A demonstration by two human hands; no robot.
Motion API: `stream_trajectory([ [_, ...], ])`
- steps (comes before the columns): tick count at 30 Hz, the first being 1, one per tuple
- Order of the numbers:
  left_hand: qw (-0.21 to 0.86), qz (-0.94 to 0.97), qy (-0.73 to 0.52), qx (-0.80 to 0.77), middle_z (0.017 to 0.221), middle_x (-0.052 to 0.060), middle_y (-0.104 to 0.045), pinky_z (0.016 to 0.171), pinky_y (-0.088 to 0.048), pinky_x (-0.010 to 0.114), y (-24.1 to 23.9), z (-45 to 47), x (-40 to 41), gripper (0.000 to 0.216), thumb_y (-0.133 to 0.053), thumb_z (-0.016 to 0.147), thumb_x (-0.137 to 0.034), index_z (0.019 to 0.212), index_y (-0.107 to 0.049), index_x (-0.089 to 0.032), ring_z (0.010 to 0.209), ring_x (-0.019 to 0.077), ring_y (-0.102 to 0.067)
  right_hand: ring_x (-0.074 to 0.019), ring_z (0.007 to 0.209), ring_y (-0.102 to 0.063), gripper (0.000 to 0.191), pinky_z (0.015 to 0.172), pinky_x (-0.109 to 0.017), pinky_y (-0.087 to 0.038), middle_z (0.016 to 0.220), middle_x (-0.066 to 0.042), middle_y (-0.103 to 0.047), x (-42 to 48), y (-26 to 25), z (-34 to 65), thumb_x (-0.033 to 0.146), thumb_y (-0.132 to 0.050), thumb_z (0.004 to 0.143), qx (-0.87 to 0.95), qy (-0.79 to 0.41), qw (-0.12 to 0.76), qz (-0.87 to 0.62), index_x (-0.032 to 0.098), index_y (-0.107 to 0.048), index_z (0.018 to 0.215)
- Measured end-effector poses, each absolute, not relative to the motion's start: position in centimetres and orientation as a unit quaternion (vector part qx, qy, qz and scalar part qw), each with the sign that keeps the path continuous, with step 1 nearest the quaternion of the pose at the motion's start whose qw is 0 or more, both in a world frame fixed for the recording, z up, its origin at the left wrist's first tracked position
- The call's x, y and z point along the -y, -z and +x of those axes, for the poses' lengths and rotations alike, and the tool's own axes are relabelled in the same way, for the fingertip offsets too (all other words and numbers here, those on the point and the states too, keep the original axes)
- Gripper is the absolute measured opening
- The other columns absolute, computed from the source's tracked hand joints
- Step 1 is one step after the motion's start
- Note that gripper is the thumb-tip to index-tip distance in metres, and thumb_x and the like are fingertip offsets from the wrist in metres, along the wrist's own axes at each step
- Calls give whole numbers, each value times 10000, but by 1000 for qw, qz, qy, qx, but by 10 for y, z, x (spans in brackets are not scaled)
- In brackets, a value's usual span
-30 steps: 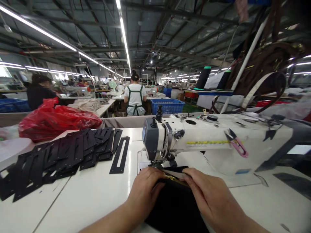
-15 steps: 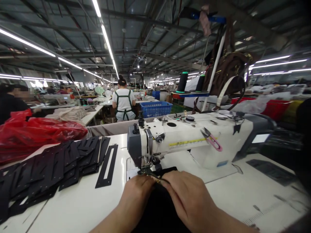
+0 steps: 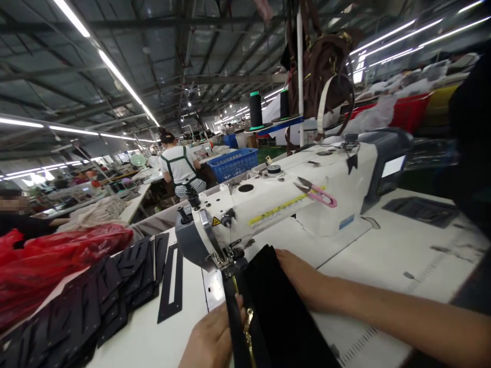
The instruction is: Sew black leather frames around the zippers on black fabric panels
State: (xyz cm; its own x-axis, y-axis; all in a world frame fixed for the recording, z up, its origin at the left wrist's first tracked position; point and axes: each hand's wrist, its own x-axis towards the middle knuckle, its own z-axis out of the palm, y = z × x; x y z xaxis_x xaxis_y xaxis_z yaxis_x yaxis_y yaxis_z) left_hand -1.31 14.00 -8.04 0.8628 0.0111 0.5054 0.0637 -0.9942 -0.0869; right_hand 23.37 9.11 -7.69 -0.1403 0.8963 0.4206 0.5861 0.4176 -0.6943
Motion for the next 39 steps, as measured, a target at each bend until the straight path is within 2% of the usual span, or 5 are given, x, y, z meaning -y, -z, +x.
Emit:
stream_trajectory([
  [4, 82, -962, 258, 8, 1098, 128, -625, 835, -510, 249, 92, -21, -146, 341, -292, 952, -219, 1209, -482, -100, 1057, 189, -567, -208, 822, -609, 372, 773, -378, -472, 979, -98, -652, -115, 85, 270, 355, -325, 903, 654, -252, 447, -556, 160, -626, 1000],
  [15, 44, -948, 226, 218, 925, 84, -621, 746, -458, 409, 86, -2, -142, 287, -408, 781, -103, 976, -604, -184, 910, 271, -520, -208, 739, -652, 246, 661, -293, -491, 799, -96, -693, -142, 83, 266, 209, -553, 726, 605, -367, 369, -602, 91, -652, 918],
  [20, 34, -945, 213, 244, 879, 76, -605, 743, -419, 416, 80, 3, -134, 251, -414, 743, -87, 890, -598, -174, 806, 253, -501, -178, 681, -625, 62, 626, -250, -448, 702, -48, -677, -149, 71, 260, 123, -597, 690, 631, -292, 308, -649, 138, -658, 689],
  [28, 58, -944, 202, 255, 918, 95, -596, 737, -405, 410, 76, 3, -128, 230, -416, 748, -61, 866, -589, -156, 835, 257, -488, -240, 688, -598, 284, 597, -310, -398, 742, -106, -639, -113, 56, 247, 384, -516, 846, 647, -101, 211, -726, 111, -566, 909],
  [39, 32, -936, 227, 267, 906, 83, -613, 686, -417, 397, 70, 11, -123, 206, -409, 756, -67, 818, -579, -165, 782, 238, -513, -200, 782, -559, 103, 738, -312, -413, 811, -68, -614, -130, 63, 252, 81, -494, 842, 758, 50, 146, -634, 134, -574, 803],
])
